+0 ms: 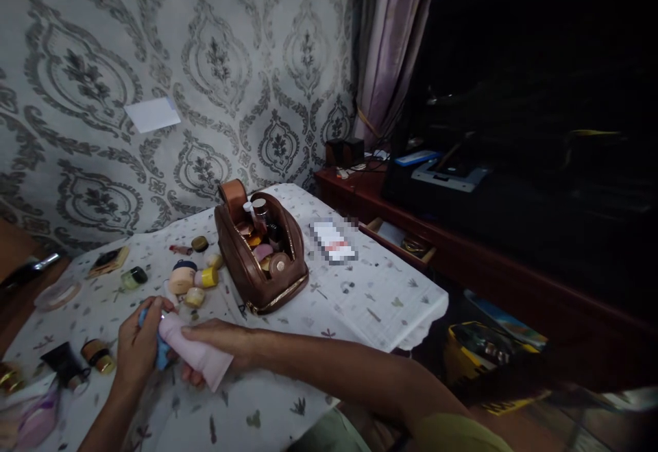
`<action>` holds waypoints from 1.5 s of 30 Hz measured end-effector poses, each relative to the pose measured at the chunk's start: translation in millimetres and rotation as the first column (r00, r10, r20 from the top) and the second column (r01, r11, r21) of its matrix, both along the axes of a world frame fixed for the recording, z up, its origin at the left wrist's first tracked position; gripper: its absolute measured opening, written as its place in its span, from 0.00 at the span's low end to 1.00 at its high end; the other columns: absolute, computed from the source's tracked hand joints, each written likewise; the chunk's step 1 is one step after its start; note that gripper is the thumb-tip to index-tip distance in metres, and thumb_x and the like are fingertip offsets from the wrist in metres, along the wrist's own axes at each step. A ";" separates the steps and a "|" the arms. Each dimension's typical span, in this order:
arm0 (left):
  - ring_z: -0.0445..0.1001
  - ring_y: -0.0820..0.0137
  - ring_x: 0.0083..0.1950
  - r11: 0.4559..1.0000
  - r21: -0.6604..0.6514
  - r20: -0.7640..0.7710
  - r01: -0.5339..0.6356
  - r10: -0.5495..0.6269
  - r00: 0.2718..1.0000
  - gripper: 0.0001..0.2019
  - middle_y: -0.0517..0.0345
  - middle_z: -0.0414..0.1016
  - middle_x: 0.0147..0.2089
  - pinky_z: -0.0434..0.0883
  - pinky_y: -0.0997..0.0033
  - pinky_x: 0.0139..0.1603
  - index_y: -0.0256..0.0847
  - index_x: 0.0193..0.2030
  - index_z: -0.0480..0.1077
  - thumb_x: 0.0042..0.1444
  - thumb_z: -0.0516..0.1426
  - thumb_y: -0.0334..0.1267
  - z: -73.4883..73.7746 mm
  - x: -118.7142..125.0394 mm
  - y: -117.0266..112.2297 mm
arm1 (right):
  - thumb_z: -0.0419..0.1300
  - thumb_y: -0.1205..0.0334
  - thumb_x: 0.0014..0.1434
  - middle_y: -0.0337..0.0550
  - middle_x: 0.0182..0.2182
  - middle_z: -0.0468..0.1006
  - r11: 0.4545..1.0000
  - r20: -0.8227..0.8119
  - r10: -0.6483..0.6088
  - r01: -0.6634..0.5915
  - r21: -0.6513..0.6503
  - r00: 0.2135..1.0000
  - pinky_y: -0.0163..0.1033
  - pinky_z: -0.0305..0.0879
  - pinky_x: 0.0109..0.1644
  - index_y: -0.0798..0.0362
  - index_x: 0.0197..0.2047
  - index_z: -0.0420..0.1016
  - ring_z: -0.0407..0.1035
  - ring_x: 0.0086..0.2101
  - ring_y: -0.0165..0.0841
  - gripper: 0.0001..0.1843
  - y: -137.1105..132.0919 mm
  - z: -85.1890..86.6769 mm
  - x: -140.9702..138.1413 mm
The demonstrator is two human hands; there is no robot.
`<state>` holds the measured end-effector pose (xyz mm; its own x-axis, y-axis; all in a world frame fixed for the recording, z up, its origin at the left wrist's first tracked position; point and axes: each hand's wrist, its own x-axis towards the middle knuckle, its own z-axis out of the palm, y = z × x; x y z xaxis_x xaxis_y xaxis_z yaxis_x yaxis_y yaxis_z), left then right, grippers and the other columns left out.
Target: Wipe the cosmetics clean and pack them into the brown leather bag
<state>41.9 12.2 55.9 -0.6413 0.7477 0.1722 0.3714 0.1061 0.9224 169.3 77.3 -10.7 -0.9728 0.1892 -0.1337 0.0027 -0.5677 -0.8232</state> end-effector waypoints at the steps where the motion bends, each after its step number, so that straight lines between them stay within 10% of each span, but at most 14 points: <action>1: 0.62 0.72 0.19 1.000 0.007 -0.021 -0.012 0.013 1.000 0.20 0.66 0.65 0.19 0.61 0.73 0.17 0.42 0.28 0.68 0.44 0.57 0.58 -1.5 -5.1 2.1 | 0.56 0.44 0.64 0.41 0.22 0.75 1.000 -0.010 0.003 -0.003 -0.026 1.000 0.36 0.68 0.27 0.58 0.41 0.71 0.69 0.20 0.31 0.22 -0.7 -1.8 3.5; 5: 0.63 0.71 0.22 0.990 0.031 -0.024 -0.137 0.138 0.990 0.17 0.64 0.66 0.20 0.62 0.73 0.21 0.41 0.27 0.69 0.45 0.56 0.55 -10.9 -16.3 10.2 | 0.54 0.49 0.67 0.42 0.25 0.77 0.990 0.016 0.006 -0.004 -0.142 1.000 0.35 0.68 0.30 0.57 0.42 0.70 0.70 0.22 0.30 0.18 3.2 -5.6 20.2; 11: 0.65 0.70 0.25 0.967 0.080 0.150 -0.244 0.230 0.962 0.14 0.63 0.67 0.23 0.64 0.70 0.25 0.41 0.27 0.68 0.44 0.55 0.50 -14.4 3.4 16.2 | 0.28 0.38 0.69 0.46 0.24 0.74 0.970 0.121 0.019 0.011 -0.243 0.992 0.32 0.59 0.21 0.59 0.40 0.72 0.66 0.20 0.31 0.41 14.2 -3.9 23.9; 21: 0.65 0.70 0.27 0.965 0.137 0.161 -0.224 0.201 0.966 0.14 0.63 0.68 0.25 0.63 0.72 0.26 0.41 0.27 0.67 0.44 0.57 0.51 -21.4 -7.0 7.2 | 0.36 0.57 0.72 0.44 0.21 0.73 0.977 0.150 -0.046 0.075 -0.198 0.988 0.30 0.57 0.22 0.58 0.36 0.69 0.63 0.18 0.29 0.25 6.7 7.4 25.9; 26: 0.67 0.69 0.30 0.972 0.174 0.003 -0.156 0.158 0.987 0.13 0.61 0.70 0.27 0.66 0.71 0.30 0.40 0.27 0.68 0.50 0.54 0.49 -21.1 -2.8 3.9 | 0.45 0.61 0.68 0.37 0.20 0.71 0.961 0.156 -0.274 0.262 0.093 0.949 0.30 0.53 0.22 0.56 0.35 0.67 0.58 0.16 0.26 0.14 -4.2 14.3 31.3; 32: 0.70 0.67 0.34 0.981 0.163 -0.071 -0.105 0.118 0.991 0.13 0.60 0.71 0.30 0.67 0.71 0.35 0.42 0.29 0.68 0.57 0.53 0.48 -26.3 -5.2 -1.1 | 0.47 0.62 0.67 0.34 0.20 0.68 0.808 0.015 -0.403 0.348 0.475 0.915 0.31 0.54 0.25 0.54 0.28 0.65 0.57 0.18 0.25 0.16 -10.4 22.6 46.2; 42: 0.69 0.67 0.33 0.983 0.161 -0.091 -0.088 0.104 0.990 0.13 0.60 0.72 0.30 0.67 0.70 0.35 0.42 0.29 0.67 0.56 0.52 0.48 -25.2 -5.7 -2.5 | 0.47 0.65 0.65 0.35 0.22 0.67 0.580 -0.055 -0.451 0.340 0.740 0.891 0.31 0.57 0.31 0.54 0.31 0.68 0.63 0.25 0.28 0.13 -12.4 29.5 53.8; 45: 0.69 0.67 0.32 0.987 0.143 -0.135 -0.070 0.090 0.987 0.13 0.60 0.71 0.29 0.67 0.70 0.34 0.42 0.28 0.67 0.57 0.52 0.48 -23.5 -7.9 -3.7 | 0.47 0.62 0.66 0.38 0.26 0.71 0.414 -0.143 -0.431 0.336 0.846 0.891 0.33 0.60 0.35 0.55 0.37 0.73 0.66 0.28 0.30 0.15 -14.0 30.7 57.7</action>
<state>34.0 8.5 32.4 -0.6602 0.6580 0.3622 0.4939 0.0171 0.8693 227.0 63.3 20.0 -0.7625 0.6046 0.2304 0.0631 0.4238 -0.9035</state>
